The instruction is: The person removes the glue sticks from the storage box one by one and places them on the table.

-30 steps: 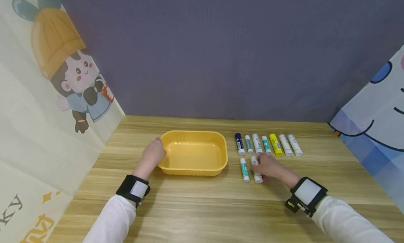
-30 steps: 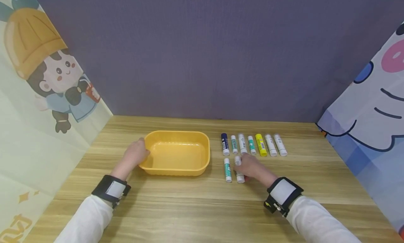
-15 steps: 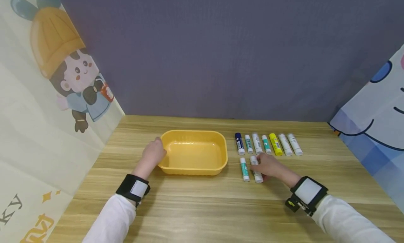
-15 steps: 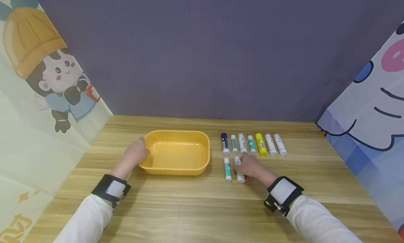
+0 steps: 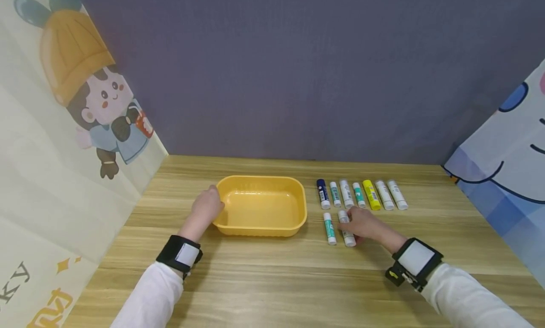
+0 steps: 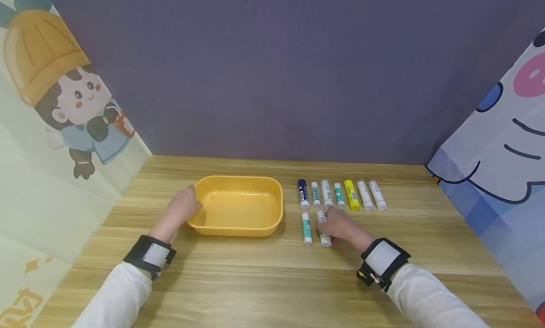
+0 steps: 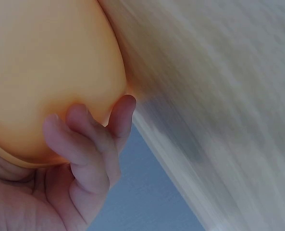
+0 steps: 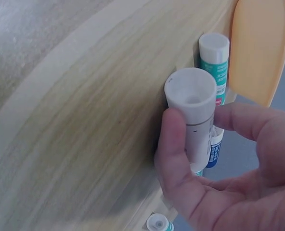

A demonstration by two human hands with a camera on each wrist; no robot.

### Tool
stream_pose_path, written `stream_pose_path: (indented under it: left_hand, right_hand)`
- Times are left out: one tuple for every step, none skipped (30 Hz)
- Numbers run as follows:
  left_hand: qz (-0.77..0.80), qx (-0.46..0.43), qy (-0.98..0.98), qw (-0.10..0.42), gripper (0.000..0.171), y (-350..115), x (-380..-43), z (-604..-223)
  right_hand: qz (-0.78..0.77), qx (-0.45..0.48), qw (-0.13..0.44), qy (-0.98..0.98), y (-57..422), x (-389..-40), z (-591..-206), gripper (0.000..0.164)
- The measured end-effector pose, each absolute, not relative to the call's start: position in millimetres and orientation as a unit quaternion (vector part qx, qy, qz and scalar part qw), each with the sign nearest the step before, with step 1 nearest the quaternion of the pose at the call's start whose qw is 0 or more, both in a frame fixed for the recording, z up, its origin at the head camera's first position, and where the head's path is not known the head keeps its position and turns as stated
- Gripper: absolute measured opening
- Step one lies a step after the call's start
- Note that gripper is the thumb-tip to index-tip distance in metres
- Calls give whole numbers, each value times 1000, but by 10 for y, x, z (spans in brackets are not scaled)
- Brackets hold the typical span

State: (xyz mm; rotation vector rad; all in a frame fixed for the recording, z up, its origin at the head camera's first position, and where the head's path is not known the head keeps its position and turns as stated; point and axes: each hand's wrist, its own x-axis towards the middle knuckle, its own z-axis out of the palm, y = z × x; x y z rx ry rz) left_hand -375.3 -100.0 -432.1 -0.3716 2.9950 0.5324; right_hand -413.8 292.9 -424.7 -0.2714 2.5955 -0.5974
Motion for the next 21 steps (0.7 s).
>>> stream_pose_path:
  left_hand:
    - [173, -121, 977, 37, 51, -999, -3754, -4324]
    - [173, -121, 977, 37, 51, -999, -3752, -4324]
    - [173, -120, 977, 36, 51, -998, -3753, -4328]
    - [173, -119, 977, 35, 51, -998, -3755, -4330]
    - [173, -119, 977, 34, 50, -998, -3756, -4332]
    - [173, -118, 977, 34, 50, -998, -3756, -4332]
    - [174, -118, 977, 35, 50, -998, -3757, -4333]
    - [174, -118, 977, 36, 50, -997, -3757, -4332]
    - [174, -118, 977, 37, 50, -997, -3759, -4334]
    - [174, -118, 977, 38, 50, -996, -3759, -4331]
    - [174, -119, 977, 38, 51, -996, -3760, -4330]
    - [173, -119, 977, 38, 51, -995, -3760, -4328]
    - [172, -120, 977, 39, 51, -995, -3762, -4327]
    - [170, -119, 977, 38, 51, -995, -3763, -4326]
    - [168, -119, 978, 37, 50, -996, -3765, -4328]
    - [167, -119, 978, 37, 50, -995, -3767, -4327]
    - [165, -119, 978, 36, 49, -996, -3768, -4327]
    - [164, -120, 978, 36, 49, -997, -3769, -4329]
    - [165, -120, 978, 37, 49, -1000, -3770, -4331]
    - [166, -121, 978, 38, 49, -1001, -3768, -4331]
    - [168, -121, 978, 39, 49, -1002, -3766, -4331]
  right_hand:
    - [-218, -98, 230, 943, 2923, -4134, -4248, 49]
    - [-219, -96, 231, 943, 2918, -4132, -4250, 49]
    - [-221, -96, 231, 943, 2913, -4129, -4251, 49]
    - [-223, -96, 232, 942, 2906, -4127, -4254, 49]
    - [-223, -97, 231, 942, 2901, -4128, -4258, 49]
    - [-222, -97, 231, 942, 2894, -4126, -4258, 49]
    - [-223, -96, 231, 942, 2889, -4124, -4260, 49]
    - [-223, -96, 230, 942, 2885, -4123, -4261, 49]
    - [-223, -97, 229, 943, 2881, -4123, -4262, 49]
    - [-222, -98, 228, 943, 2880, -4124, -4263, 49]
    - [-221, -98, 228, 943, 2882, -4127, -4265, 49]
    - [-222, -98, 228, 943, 2881, -4127, -4264, 49]
    - [-222, -98, 228, 943, 2884, -4131, -4267, 50]
    - [-221, -98, 228, 943, 2886, -4135, -4265, 50]
    - [-221, -100, 227, 943, 2891, -4142, -4269, 51]
    - [-219, -101, 226, 944, 2895, -4148, -4272, 51]
    - [-217, -103, 225, 944, 2899, -4155, -4274, 52]
    - [-216, -103, 225, 945, 2900, -4160, -4274, 53]
    - [-215, -103, 224, 945, 2903, -4166, -4277, 53]
    - [-214, -102, 224, 945, 2903, -4169, -4276, 53]
    - [-214, -102, 224, 945, 2905, -4174, -4279, 53]
